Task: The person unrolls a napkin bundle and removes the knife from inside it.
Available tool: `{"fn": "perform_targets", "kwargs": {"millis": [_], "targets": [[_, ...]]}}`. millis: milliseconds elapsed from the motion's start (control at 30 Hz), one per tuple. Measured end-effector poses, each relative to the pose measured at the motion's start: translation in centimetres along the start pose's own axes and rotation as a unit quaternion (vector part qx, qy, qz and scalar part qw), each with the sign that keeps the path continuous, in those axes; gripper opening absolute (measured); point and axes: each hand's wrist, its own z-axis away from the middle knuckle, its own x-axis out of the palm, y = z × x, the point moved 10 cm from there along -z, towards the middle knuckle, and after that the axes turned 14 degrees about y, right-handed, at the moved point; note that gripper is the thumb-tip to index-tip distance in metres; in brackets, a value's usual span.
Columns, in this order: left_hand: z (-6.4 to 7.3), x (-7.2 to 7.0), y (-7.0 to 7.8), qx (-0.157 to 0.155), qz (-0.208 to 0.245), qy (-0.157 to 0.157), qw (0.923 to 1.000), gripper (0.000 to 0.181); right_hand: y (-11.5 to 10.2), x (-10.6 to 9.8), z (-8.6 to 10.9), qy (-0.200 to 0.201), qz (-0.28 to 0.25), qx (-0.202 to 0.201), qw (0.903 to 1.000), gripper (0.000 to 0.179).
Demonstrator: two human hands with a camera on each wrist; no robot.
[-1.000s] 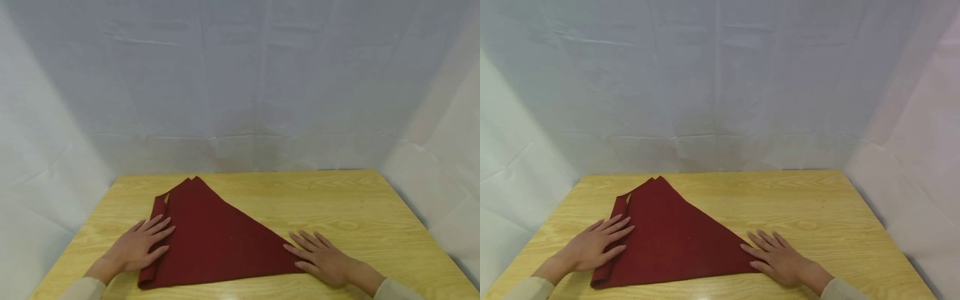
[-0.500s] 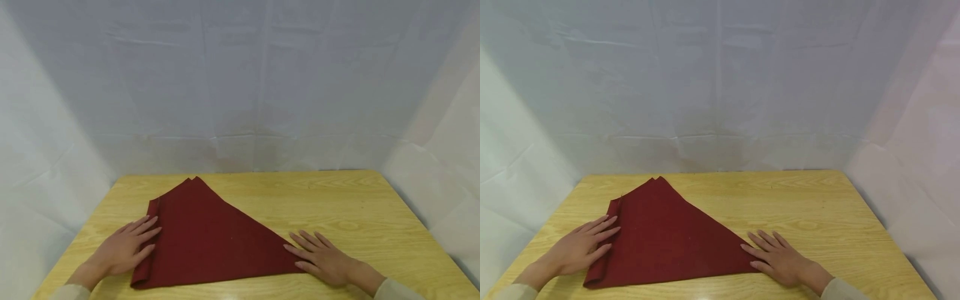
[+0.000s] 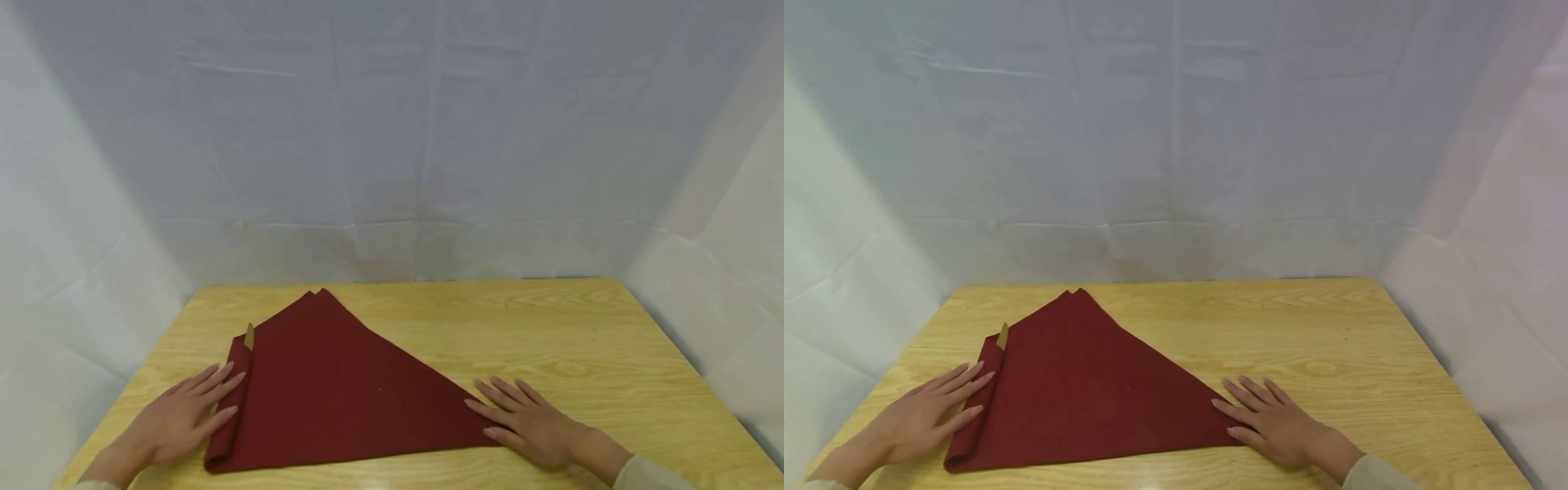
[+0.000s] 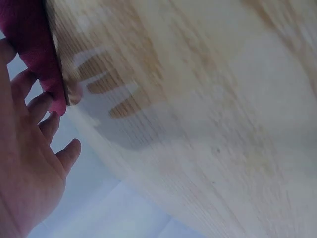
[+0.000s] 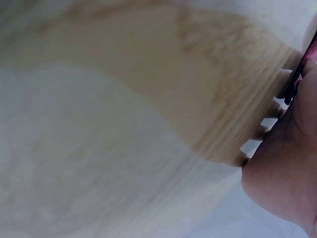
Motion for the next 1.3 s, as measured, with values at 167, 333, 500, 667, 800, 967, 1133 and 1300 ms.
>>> {"fn": "perform_targets", "kwargs": {"millis": [167, 333, 500, 667, 800, 967, 1133, 1300], "targets": [[-0.1, 0.1, -0.2, -0.002, 0.000, -0.001, 1.0000, 0.052, -0.2, -0.2, -0.1, 0.004, -0.001, -0.004, 1.0000, 0.048], [-0.2, 0.1, 0.1, -0.010, 0.001, 0.001, 1.0000, 0.053, -0.3, -0.1, -0.1, 0.007, 0.000, -0.003, 1.0000, 0.048], [-0.3, -0.2, 0.4, -0.016, -0.001, 0.000, 0.9999, 0.056, -0.4, -0.2, -0.2, 0.010, -0.002, -0.007, 0.9999, 0.048], [-0.3, 0.1, 0.5, -0.033, 0.014, -0.016, 0.9992, 0.057, -0.7, -0.7, -0.2, 0.021, 0.042, -0.027, 0.9985, 0.048], [-0.4, 0.6, 0.5, -0.049, 0.022, -0.032, 0.9981, 0.059, -0.7, -1.1, 0.0, 0.033, 0.070, -0.039, 0.9962, 0.048], [-0.7, 0.8, 0.7, -0.050, 0.015, -0.032, 0.9981, 0.059, -0.5, -1.4, 0.3, 0.050, 0.087, -0.051, 0.9936, 0.048], [-1.2, 0.8, 1.5, -0.039, 0.012, -0.027, 0.9988, 0.058, -0.2, -1.7, 0.9, 0.070, 0.106, -0.066, 0.9897, 0.047], [-2.2, 1.5, 2.4, -0.035, 0.011, -0.038, 0.9986, 0.060, 0.8, -2.3, 1.7, 0.078, 0.102, -0.063, 0.9897, 0.047]]}}
